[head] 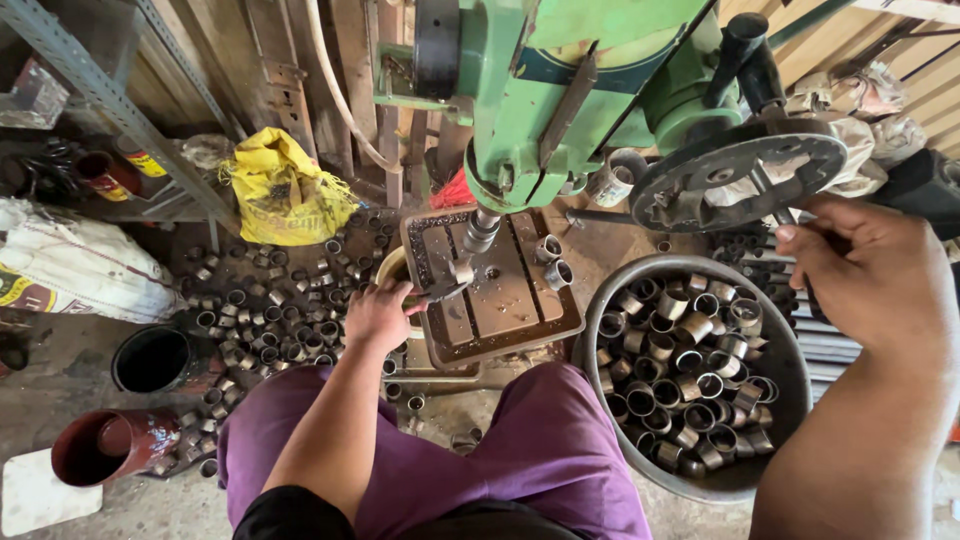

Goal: The person operates a green drill press in a workshop, repeatedly placing small cylindrical metal parts under the drill bit. They use a clamp to secure the parts, turn the handwheel to lower the drill, and then remove the processed parts, placing them into a large metal basin.

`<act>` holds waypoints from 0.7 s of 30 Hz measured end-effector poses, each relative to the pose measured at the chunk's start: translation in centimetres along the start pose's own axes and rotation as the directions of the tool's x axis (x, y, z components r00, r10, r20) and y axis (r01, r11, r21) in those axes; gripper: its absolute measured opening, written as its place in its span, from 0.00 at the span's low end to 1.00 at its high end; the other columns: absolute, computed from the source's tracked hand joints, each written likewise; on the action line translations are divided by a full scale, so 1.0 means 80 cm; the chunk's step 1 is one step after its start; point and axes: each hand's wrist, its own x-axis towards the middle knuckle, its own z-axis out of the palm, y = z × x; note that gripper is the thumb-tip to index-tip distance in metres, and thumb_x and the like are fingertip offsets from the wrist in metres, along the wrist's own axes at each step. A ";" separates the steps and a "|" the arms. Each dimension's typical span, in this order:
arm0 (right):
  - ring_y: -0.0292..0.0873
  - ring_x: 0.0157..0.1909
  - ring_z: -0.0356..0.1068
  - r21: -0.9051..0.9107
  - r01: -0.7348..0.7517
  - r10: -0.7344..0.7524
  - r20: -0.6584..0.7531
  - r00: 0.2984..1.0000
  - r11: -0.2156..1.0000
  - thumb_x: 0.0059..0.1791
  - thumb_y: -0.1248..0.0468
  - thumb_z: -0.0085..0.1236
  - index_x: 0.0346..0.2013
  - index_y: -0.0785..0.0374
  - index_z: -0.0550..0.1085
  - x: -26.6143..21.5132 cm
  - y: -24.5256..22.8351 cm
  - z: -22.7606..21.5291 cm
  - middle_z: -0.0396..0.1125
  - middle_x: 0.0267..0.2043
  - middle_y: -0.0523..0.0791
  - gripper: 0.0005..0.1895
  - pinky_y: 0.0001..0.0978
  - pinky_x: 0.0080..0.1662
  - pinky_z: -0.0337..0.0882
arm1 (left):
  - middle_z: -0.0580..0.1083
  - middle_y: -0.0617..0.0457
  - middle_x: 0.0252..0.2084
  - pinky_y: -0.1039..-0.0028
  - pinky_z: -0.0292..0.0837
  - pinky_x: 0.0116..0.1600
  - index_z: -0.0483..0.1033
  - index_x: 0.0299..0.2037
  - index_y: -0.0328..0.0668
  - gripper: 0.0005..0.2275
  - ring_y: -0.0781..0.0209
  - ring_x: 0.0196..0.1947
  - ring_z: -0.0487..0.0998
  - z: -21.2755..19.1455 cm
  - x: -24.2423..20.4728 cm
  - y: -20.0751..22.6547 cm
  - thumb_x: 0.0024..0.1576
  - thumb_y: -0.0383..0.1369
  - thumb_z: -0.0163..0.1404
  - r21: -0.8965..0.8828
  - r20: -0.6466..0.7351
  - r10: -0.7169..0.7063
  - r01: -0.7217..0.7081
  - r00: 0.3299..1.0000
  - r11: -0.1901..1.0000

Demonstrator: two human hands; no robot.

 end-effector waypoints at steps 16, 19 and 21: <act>0.31 0.23 0.66 -0.117 -0.036 0.021 -0.130 0.991 0.992 0.54 0.63 0.61 0.50 0.61 0.77 -0.008 0.034 0.089 0.71 0.27 0.42 0.11 0.27 0.27 0.66 | 0.75 0.58 0.49 0.59 0.69 0.53 0.74 0.53 0.59 0.18 0.55 0.49 0.77 -0.008 -0.003 0.003 0.59 0.54 0.45 -0.030 -0.034 -0.009 0.008 0.999 1.000; 0.31 0.23 0.66 -0.115 -0.065 0.061 -0.035 0.998 0.991 0.54 0.63 0.60 0.47 0.63 0.78 -0.009 0.015 0.043 0.71 0.25 0.42 0.10 0.27 0.27 0.65 | 0.75 0.57 0.50 0.60 0.69 0.54 0.74 0.54 0.59 0.19 0.54 0.48 0.77 -0.007 -0.002 0.004 0.61 0.54 0.45 -0.006 0.000 -0.029 0.029 1.000 1.000; 0.33 0.23 0.65 -0.142 -0.045 0.048 0.020 0.999 0.989 0.54 0.63 0.60 0.45 0.66 0.78 -0.008 0.006 0.026 0.70 0.24 0.44 0.09 0.29 0.27 0.65 | 0.75 0.57 0.50 0.60 0.70 0.56 0.74 0.54 0.59 0.18 0.55 0.49 0.77 -0.007 -0.004 0.004 0.61 0.54 0.45 -0.003 0.013 -0.029 0.029 1.000 1.000</act>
